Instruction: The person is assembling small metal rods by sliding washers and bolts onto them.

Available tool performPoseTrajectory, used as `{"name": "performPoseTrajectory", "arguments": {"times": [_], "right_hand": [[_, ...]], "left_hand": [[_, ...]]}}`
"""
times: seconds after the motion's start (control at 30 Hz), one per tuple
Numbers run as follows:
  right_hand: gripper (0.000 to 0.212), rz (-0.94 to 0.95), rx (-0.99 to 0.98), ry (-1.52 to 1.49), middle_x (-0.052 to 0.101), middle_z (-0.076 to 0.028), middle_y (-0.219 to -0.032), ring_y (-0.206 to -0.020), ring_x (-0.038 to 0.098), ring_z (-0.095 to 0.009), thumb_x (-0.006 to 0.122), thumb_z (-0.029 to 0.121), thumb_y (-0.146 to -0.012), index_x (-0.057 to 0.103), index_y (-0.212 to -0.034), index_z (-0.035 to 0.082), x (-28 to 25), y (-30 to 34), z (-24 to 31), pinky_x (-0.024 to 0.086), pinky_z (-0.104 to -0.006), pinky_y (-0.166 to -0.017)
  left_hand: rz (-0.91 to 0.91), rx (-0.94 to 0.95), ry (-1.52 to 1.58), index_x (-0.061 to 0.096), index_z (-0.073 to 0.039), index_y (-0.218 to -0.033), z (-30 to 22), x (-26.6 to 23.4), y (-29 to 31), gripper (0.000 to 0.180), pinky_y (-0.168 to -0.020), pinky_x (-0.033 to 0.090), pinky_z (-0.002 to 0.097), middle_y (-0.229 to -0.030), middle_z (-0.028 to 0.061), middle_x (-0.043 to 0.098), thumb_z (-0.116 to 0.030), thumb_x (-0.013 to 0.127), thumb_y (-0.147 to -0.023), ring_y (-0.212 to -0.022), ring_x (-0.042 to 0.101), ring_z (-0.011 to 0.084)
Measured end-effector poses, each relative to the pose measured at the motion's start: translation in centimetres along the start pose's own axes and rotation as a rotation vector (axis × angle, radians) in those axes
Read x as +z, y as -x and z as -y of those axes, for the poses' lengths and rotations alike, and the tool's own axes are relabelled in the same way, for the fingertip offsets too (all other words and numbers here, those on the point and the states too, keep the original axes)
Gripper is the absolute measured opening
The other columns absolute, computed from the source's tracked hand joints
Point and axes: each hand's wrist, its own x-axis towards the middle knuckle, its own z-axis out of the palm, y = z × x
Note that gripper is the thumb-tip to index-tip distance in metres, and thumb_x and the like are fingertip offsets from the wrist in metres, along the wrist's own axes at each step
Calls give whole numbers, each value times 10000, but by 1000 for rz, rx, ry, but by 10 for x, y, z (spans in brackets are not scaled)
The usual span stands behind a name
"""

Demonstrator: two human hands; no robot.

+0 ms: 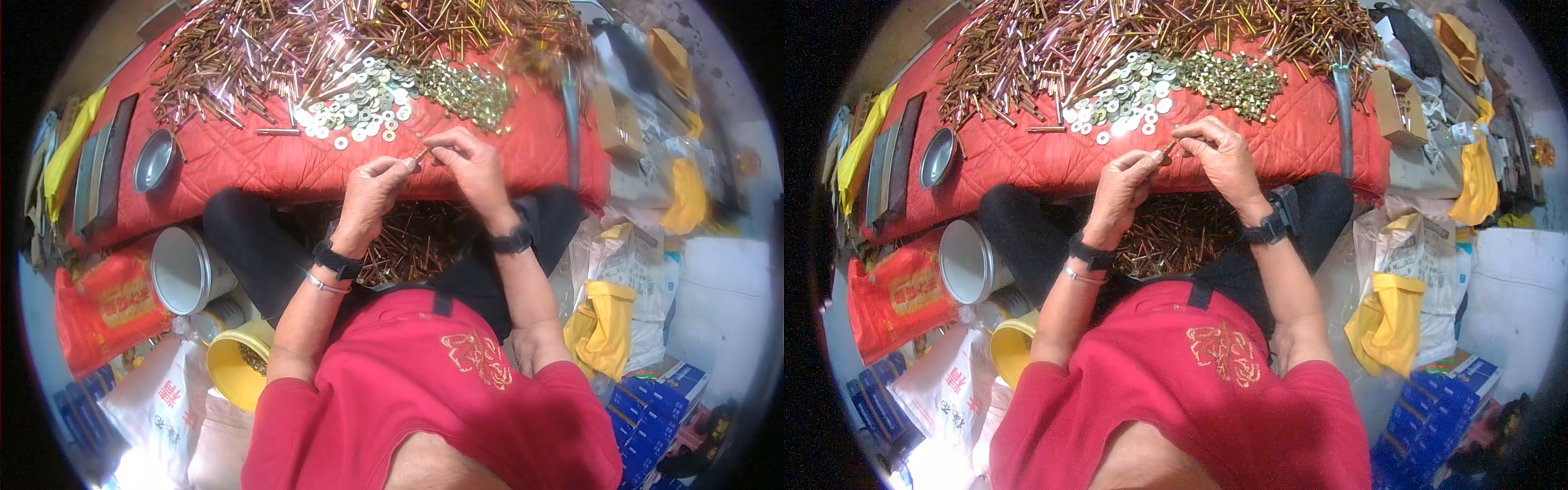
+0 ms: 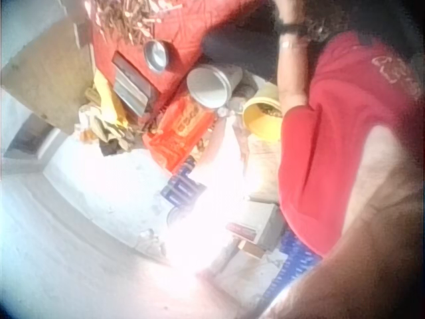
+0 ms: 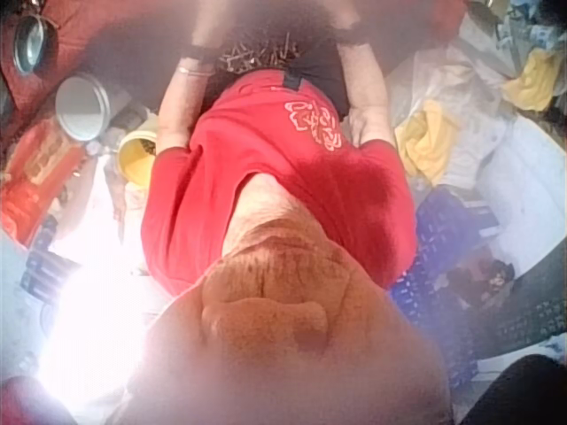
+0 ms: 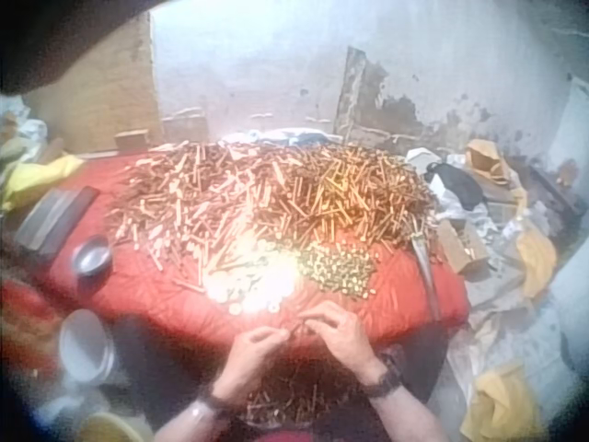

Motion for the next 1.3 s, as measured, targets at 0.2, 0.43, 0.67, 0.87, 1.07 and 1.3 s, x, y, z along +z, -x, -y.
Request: {"name": "performPoseTrajectory", "arguments": {"times": [0.2, 0.43, 0.67, 0.87, 1.07, 1.3], "right_hand": [[112, 34, -155, 157, 618, -41, -910, -879, 581, -116, 635, 2, -837, 694, -930, 19, 2, 3, 7, 462, -250, -764], [161, 190, -164, 105, 604, -29, -904, -883, 574, -105, 638, -27, -803, 656, -953, 28, -17, -1, 14, 455, -243, -775], [67, 188, 166, 114, 618, -2, -795, -688, 565, -79, 632, 0, -843, 620, -909, -5, -18, -2, 31, 465, -235, -626], [135, 219, -249, 212, 598, -64, -862, -819, 582, -143, 643, -80, -766, 593, -865, -2, -17, 6, 32, 466, -254, -725], [84, 289, -65, 473, 612, -86, -804, -780, 614, -171, 619, 33, -840, 565, -895, 0, -20, 5, 24, 475, -286, -681], [122, 298, -292, 367, 573, -68, -816, -749, 568, -171, 615, -65, -794, 583, -881, 14, -14, 13, 44, 451, -269, -650]], "left_hand": [[24, -32, -52, 691, -59, -890, 1, 4, 1, 197, -395, 176, 173, -614, -87, 487, -251, 647, -895, -444, 312, -12], [414, -509, 326, 645, -17, -915, -9, -18, -14, 249, -351, 188, 161, -588, -68, 437, -257, 582, -931, -413, 303, -1], [155, -33, -147, 678, -59, -838, -11, -1, -4, 264, -417, 212, 170, -599, -80, 480, -292, 586, -924, -461, 337, 3], [593, -543, 423, 620, -18, -911, 6, -23, -17, 277, -343, 198, 145, -568, -71, 392, -291, 573, -931, -413, 290, 9], [139, 197, -404, 668, -15, -805, 6, -11, -5, 287, -517, 391, 244, -645, -37, 542, -286, 630, -892, -595, 466, 43], [582, -493, 252, 619, -73, -883, -1, -18, -3, 268, -356, 189, 151, -547, -107, 393, -332, 567, -934, -407, 286, 0]]}}
